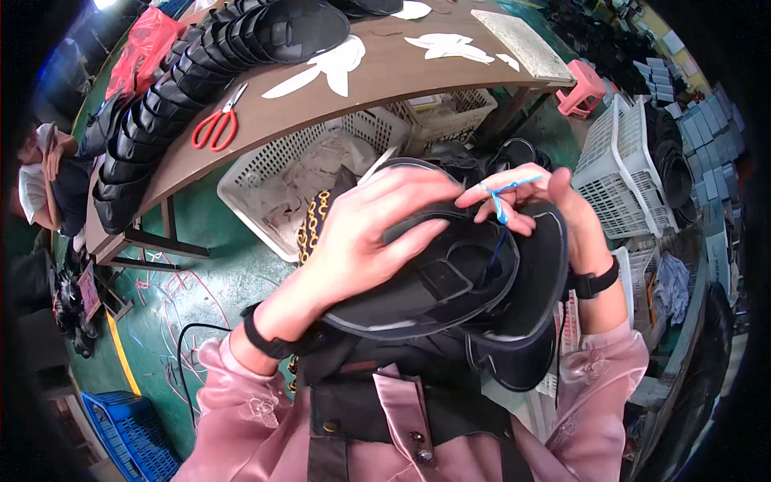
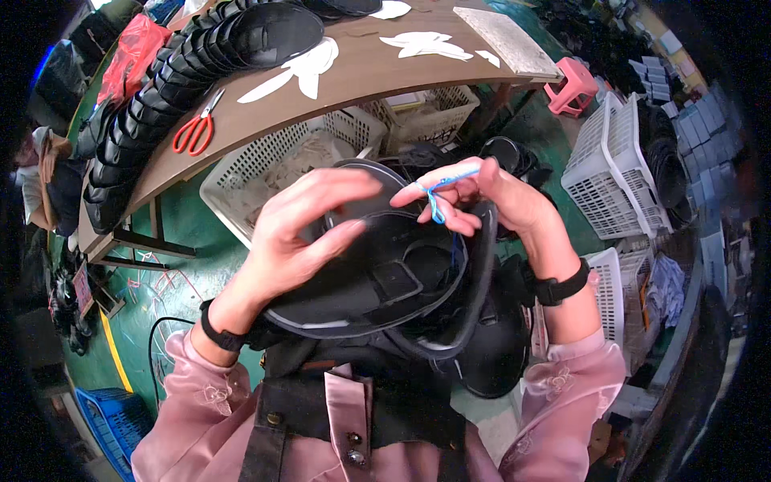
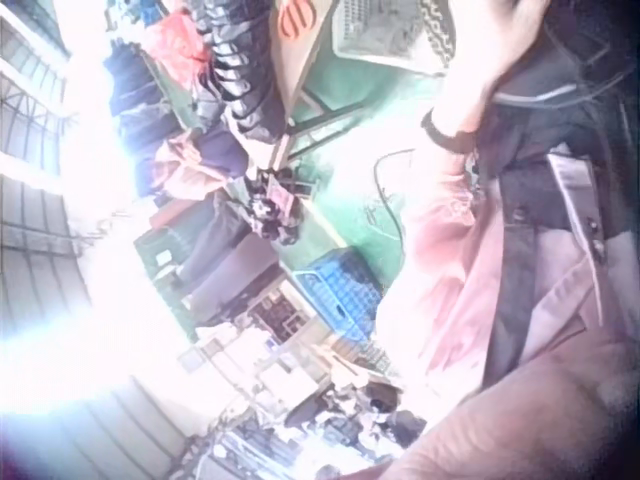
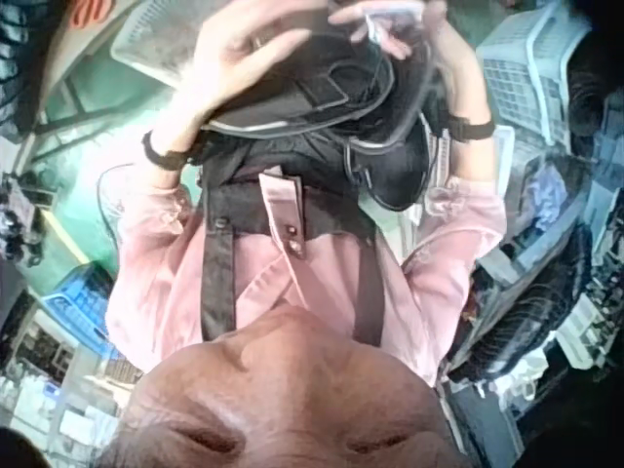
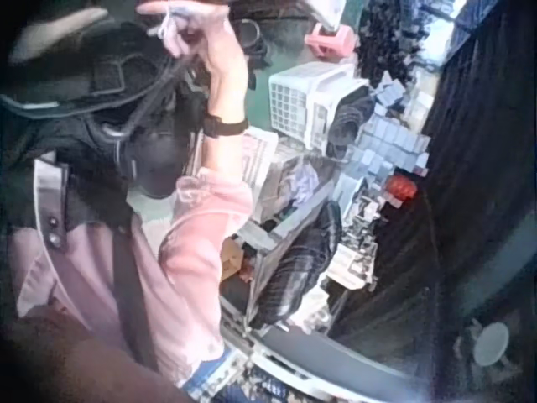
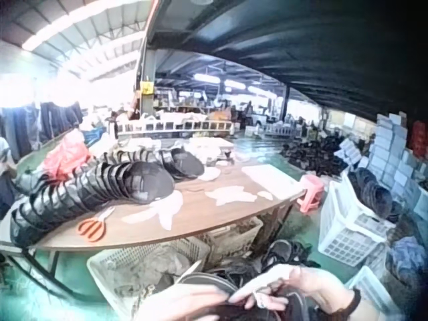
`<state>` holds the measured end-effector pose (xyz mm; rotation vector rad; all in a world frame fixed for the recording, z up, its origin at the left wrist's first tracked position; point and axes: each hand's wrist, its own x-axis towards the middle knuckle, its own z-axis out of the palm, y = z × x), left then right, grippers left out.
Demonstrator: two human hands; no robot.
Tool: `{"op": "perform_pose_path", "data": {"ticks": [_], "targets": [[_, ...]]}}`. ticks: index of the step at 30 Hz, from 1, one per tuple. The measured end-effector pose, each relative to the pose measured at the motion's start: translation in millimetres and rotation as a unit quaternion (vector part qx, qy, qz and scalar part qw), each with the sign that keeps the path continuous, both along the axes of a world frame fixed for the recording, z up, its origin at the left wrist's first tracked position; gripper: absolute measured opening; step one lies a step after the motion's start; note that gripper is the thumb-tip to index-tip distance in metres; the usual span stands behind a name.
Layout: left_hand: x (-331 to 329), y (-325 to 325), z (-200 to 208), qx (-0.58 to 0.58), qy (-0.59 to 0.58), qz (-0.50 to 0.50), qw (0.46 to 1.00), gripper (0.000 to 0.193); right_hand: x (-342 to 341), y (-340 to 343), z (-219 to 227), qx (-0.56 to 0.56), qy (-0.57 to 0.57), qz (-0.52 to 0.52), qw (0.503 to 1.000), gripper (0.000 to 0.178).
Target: Trimming excess material from black shoe upper components using scissors.
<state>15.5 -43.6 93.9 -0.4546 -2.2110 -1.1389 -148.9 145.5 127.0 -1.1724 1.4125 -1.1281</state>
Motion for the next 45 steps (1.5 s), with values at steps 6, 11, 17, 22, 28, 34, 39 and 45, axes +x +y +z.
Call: {"op": "perform_pose_path", "data": {"ticks": [6,11,17,22,28,34,39,45], "targets": [[-39.9,32.3,-22.8,-0.013,-0.044,0.012,0.999,0.032,-13.7,8.3,-23.7,0.158,0.026,0.014,0.987,0.032],[-47.8,38.2,-53.0,-0.058,0.028,0.087,0.994,0.013,-8.4,5.4,-39.5,0.148,0.026,0.014,0.989,0.023],[-46.0,52.3,-79.8,0.399,-0.183,0.014,0.898,0.004,-1.7,2.2,-50.8,0.165,0.089,-0.026,0.982,0.022],[-45.6,42.2,-84.4,0.682,-0.159,-0.01,0.714,0.01,10.4,10.8,-70.5,0.175,0.085,-0.105,0.975,0.024],[-31.2,20.5,-98.6,0.734,-0.129,-0.019,0.667,0.008,30.9,4.3,-89.9,0.108,0.052,-0.131,0.984,0.025],[-37.7,26.9,-109.5,0.696,-0.095,0.034,0.71,0.01,32.9,-7.4,-127.8,0.05,-0.221,-0.224,0.948,0.043],[-35.5,52.1,-108.1,0.662,-0.189,-0.062,0.723,0.012,32.1,7.4,-154.5,0.034,-0.377,-0.309,0.873,0.041],[-9.3,14.3,-107.0,0.629,-0.209,0.053,0.747,0.015,56.9,-25.0,-171.0,0.067,-0.324,-0.362,0.871,0.019]]}}
